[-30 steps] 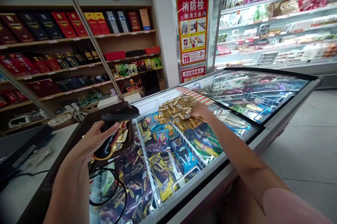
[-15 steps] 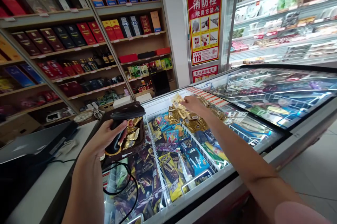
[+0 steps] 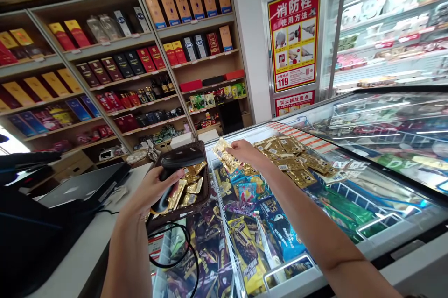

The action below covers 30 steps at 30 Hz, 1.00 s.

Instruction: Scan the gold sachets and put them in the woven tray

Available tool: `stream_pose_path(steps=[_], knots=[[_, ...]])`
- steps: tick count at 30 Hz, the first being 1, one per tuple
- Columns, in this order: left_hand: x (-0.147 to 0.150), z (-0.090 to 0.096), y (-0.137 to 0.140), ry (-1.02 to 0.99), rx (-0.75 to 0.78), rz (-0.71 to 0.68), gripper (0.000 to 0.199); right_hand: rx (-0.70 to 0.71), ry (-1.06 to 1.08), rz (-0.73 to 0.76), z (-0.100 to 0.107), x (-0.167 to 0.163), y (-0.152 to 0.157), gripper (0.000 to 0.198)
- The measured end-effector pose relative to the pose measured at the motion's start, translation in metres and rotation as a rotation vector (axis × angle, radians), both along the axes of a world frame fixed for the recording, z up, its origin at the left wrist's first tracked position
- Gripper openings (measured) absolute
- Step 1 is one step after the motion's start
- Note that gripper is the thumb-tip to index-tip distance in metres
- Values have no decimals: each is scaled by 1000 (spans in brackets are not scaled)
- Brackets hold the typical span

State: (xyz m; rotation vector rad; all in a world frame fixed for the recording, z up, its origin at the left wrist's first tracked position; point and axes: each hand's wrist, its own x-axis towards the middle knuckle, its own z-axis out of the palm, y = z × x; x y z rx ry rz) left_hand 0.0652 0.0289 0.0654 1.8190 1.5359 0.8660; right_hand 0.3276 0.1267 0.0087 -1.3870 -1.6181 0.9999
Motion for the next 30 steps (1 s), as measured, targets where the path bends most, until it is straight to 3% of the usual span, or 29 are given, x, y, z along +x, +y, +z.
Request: stream_pose_path(steps=[11,17,20,24,27,30], knots=[[8,-1,2,-24,-17,-9,39,-30,48,-50,5,8,-1,24],[-22,4,1,-13,-1,68,43,17,-63,15,-16,-2,4,29],[-43,6,-3,-49,21,179,47,-18,-132,117,-30,-28,18,28],[-57,8,-7,-88,74,305,53,-54,-291,156,-34,-90,47,24],[-57,9,-10,-94,81,292,54,8,-430,114,-28,-132,71,21],[-52,10,-12,-108,69,217,51,103,-479,31,-24,-151,85,26]])
